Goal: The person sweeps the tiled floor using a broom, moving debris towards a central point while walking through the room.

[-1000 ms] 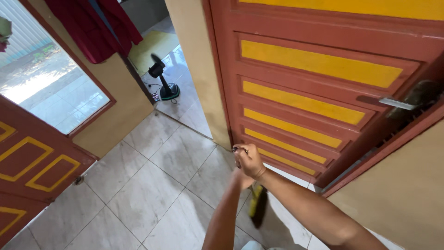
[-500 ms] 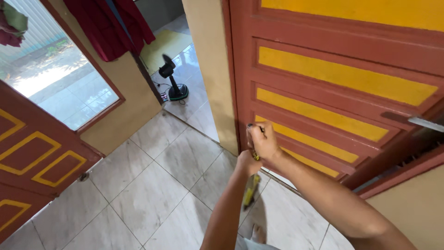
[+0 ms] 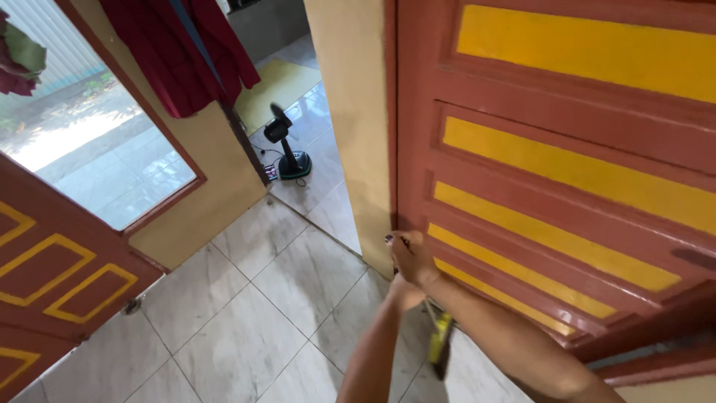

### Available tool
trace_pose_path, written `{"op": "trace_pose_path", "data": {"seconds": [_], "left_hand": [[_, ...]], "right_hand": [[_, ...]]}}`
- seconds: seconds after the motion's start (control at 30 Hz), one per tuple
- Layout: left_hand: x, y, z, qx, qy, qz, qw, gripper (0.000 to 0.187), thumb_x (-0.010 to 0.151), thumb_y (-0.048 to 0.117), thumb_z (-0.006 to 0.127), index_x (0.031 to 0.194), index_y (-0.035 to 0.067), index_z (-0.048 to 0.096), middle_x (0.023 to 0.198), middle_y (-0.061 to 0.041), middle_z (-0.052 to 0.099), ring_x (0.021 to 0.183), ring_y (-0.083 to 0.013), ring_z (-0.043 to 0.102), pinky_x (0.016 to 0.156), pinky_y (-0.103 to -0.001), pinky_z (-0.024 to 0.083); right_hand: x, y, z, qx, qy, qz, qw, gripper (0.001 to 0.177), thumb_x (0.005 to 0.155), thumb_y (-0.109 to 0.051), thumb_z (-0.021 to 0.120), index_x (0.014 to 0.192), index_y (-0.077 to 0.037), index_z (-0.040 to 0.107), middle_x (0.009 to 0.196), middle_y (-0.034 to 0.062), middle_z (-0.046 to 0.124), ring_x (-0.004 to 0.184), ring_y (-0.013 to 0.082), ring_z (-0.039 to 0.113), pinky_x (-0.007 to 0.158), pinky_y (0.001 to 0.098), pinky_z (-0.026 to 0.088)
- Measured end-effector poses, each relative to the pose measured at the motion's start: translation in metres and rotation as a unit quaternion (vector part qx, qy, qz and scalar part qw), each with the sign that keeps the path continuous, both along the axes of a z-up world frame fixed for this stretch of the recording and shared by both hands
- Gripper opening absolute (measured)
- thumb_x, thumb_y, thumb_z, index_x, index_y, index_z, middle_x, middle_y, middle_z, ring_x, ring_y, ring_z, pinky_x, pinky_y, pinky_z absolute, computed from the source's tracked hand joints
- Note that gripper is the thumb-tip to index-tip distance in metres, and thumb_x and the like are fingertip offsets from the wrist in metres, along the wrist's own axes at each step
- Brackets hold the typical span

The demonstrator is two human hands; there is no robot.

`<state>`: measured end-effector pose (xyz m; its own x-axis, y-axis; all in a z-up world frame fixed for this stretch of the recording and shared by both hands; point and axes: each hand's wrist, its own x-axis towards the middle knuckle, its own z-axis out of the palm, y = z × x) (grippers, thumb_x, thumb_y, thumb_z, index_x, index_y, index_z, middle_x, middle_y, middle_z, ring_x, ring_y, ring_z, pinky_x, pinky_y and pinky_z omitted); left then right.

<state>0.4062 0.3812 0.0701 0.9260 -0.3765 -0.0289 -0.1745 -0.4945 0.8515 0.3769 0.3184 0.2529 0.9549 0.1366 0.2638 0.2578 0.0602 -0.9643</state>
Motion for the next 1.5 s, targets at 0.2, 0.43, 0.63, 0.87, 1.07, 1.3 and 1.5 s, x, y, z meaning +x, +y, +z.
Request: {"op": "trace_pose_path", "data": {"seconds": [0.2,0.43,0.63,0.87,1.07,1.3,1.5], "left_hand": [[0.03,0.063,0.03,0.12,0.026,0.194,0.973,0.049,0.089,0.045,0.063,0.131,0.019,0.062,0.108,-0.023,0.073,0.108,-0.0444,0.064,0.092,-0.052,0.051],[0.063,0.087,0.098,0.197,0.006,0.198,0.96,0.041,0.085,0.05,0.062,0.103,0.017,0.078,0.104,-0.017,0.075,0.102,-0.0396,0.069,0.09,-0.049,0.055],[0.061,0.099,0.18,0.195,0.038,0.081,0.977,0.055,0.075,0.056,0.074,0.102,0.009,0.076,0.106,-0.019,0.074,0.105,-0.0367,0.069,0.087,-0.046,0.055],[0.092,0.135,0.09,-0.022,-0.006,-0.026,0.999,0.047,0.079,0.035,0.075,0.118,0.011,0.069,0.115,-0.016,0.074,0.109,-0.0337,0.07,0.087,-0.043,0.055],[0.145,0.208,0.042,0.108,-0.017,-0.023,0.994,0.044,0.092,0.031,0.065,0.132,0.014,0.06,0.123,-0.021,0.068,0.117,-0.0411,0.063,0.094,-0.049,0.051],[0.191,0.285,0.046,0.045,-0.007,0.089,0.995,0.045,0.077,0.023,0.073,0.119,0.007,0.067,0.105,-0.021,0.075,0.108,-0.0387,0.069,0.089,-0.043,0.055],[0.212,0.317,0.128,0.114,0.018,0.022,0.993,0.038,0.079,0.035,0.074,0.106,0.008,0.074,0.099,-0.018,0.076,0.096,-0.0349,0.071,0.082,-0.042,0.056]], "right_hand": [[0.037,0.036,-0.025,0.193,0.027,0.06,0.979,0.014,0.086,-0.004,0.047,0.074,-0.01,0.049,0.053,-0.0005,0.041,0.044,0.0093,0.037,0.042,0.0286,0.032],[0.08,0.036,0.031,0.186,0.04,0.051,0.98,0.033,0.091,-0.014,0.045,0.059,-0.009,0.04,0.053,-0.0002,0.038,0.044,0.0134,0.039,0.043,0.0319,0.035],[0.099,0.058,0.084,0.147,0.011,-0.03,0.989,0.036,0.094,-0.016,0.047,0.06,-0.01,0.038,0.052,-0.0021,0.036,0.042,0.0102,0.036,0.04,0.0317,0.031],[0.118,0.128,0.036,0.038,0.027,-0.124,0.991,0.025,0.091,-0.014,0.052,0.068,-0.005,0.06,0.05,0.0014,0.05,0.041,0.011,0.046,0.038,0.0307,0.038],[0.143,0.191,-0.005,0.034,-0.06,-0.055,0.996,0.031,0.091,-0.01,0.049,0.061,0.0,0.051,0.051,0.0019,0.05,0.048,0.0087,0.045,0.044,0.0277,0.038],[0.175,0.25,0.01,0.084,-0.063,-0.032,0.994,0.028,0.088,-0.007,0.048,0.061,-0.001,0.047,0.053,0.0022,0.046,0.047,0.0092,0.042,0.044,0.0295,0.036],[0.202,0.275,0.067,0.107,-0.06,-0.102,0.987,0.036,0.096,-0.009,0.044,0.061,-0.003,0.045,0.054,0.0006,0.046,0.048,0.0093,0.043,0.044,0.0286,0.037]]}}
